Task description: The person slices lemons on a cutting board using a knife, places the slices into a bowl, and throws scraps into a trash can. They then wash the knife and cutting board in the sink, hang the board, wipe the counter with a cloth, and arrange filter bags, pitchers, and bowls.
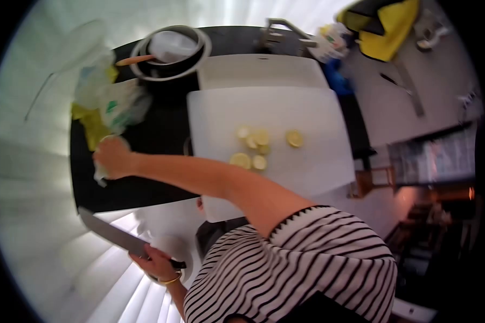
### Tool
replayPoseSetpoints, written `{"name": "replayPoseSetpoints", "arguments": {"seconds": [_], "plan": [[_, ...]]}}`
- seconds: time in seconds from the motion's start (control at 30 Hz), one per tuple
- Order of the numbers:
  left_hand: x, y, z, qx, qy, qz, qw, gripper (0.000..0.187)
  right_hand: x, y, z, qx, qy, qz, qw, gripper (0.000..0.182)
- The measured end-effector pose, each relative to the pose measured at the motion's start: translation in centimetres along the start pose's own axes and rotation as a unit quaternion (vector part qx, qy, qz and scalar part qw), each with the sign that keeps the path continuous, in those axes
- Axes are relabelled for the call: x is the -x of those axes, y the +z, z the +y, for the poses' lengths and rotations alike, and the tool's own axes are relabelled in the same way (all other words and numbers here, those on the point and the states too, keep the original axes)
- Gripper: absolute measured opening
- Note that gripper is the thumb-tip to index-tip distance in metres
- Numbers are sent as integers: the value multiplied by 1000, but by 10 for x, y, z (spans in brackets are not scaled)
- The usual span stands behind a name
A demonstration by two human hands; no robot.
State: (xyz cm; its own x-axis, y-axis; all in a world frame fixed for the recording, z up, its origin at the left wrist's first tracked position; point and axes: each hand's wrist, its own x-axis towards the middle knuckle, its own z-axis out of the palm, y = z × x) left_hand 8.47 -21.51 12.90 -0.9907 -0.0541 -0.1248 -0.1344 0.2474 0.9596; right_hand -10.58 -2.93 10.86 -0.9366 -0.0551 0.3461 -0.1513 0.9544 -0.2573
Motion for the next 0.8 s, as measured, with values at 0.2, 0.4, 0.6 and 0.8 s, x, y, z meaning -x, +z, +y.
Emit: {"name": "replayPoseSetpoints", "arguments": {"seconds": [0.2, 0.4, 0.6, 0.8], "plan": [[-17, 5, -9, -14, 58, -77, 995, 26, 56, -33, 28, -212, 0, 159, 964, 41], [-24, 36, -18, -181, 174, -247, 936, 36, 314, -172, 159, 12, 332, 57, 941, 48], [-10, 120, -3, -297, 250, -342, 856, 43, 414, -181, 180, 17, 416, -23, 909, 55], [-17, 190, -6, -415, 384, -326, 757, 47, 400, -179, 174, 21, 447, 44, 893, 47]]}}
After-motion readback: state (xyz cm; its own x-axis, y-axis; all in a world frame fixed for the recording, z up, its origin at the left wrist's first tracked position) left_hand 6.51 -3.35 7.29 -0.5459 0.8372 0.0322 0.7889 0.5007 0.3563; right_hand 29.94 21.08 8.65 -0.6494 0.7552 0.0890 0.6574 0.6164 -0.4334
